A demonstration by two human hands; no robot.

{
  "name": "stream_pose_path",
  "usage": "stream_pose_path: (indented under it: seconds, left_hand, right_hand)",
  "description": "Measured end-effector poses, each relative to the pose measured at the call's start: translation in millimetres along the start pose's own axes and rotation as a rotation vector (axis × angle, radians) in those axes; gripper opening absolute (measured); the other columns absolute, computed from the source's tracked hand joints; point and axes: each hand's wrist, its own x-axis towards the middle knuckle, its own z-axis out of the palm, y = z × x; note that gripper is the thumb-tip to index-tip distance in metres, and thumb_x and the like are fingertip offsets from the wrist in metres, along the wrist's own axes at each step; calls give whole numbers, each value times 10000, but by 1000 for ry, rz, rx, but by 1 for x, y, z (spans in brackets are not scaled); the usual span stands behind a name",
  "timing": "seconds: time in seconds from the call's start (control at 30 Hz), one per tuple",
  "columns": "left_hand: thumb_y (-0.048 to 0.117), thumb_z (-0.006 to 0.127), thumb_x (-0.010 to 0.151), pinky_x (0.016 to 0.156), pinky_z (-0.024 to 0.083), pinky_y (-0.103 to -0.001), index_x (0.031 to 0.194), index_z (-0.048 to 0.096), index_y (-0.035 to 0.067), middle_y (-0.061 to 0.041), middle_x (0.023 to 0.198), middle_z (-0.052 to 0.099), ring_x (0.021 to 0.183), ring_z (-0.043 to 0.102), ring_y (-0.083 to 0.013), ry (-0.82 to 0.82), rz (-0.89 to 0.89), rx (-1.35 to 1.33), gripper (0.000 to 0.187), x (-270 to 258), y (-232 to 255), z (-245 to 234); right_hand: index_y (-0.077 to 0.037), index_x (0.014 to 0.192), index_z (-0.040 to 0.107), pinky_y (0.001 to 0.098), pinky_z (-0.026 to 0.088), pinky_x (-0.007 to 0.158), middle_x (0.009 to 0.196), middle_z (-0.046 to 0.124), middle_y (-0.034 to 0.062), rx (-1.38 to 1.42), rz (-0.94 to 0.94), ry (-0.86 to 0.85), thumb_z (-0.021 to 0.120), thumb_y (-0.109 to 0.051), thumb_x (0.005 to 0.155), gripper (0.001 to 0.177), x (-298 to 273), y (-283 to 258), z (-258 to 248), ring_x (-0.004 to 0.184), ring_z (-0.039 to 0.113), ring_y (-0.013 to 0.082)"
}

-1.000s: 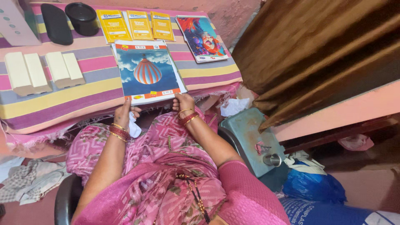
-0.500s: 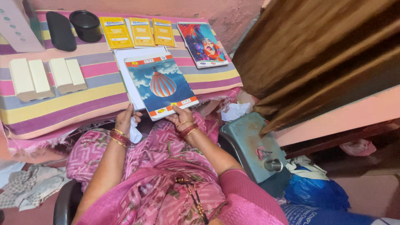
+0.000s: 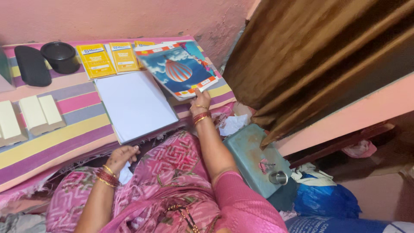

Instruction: The person wipes a striped tablecloth with a white cloth, then arranges small rectangular blocks, yellow packets, and notebooks on the surface. The person handles items one at a time, stacking and aligning them.

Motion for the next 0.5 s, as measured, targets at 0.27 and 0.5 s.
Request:
stream_pose_path:
  seconds: [0.27, 0.5]
  left_hand:
    - [339, 749, 904, 632, 456, -274, 991, 783, 29, -11, 784, 681, 694, 560, -100, -209, -80, 198, 324, 11, -20, -2]
    - [323, 766, 865, 751, 508, -281, 1028, 790, 32, -2, 853, 725, 794, 609, -92, -189, -120, 168, 334, 17, -36, -8]
  right_hand:
    - [-33, 1264, 579, 530, 599, 683, 1112, 668, 153, 77, -31, 95, 590, -26, 969, 296, 137, -21, 4, 910, 700, 334]
    - [-20, 1268, 529, 649, 592, 792, 1143, 647, 184, -57, 131, 226, 563, 11, 964, 308, 167, -4, -12, 983, 691, 389]
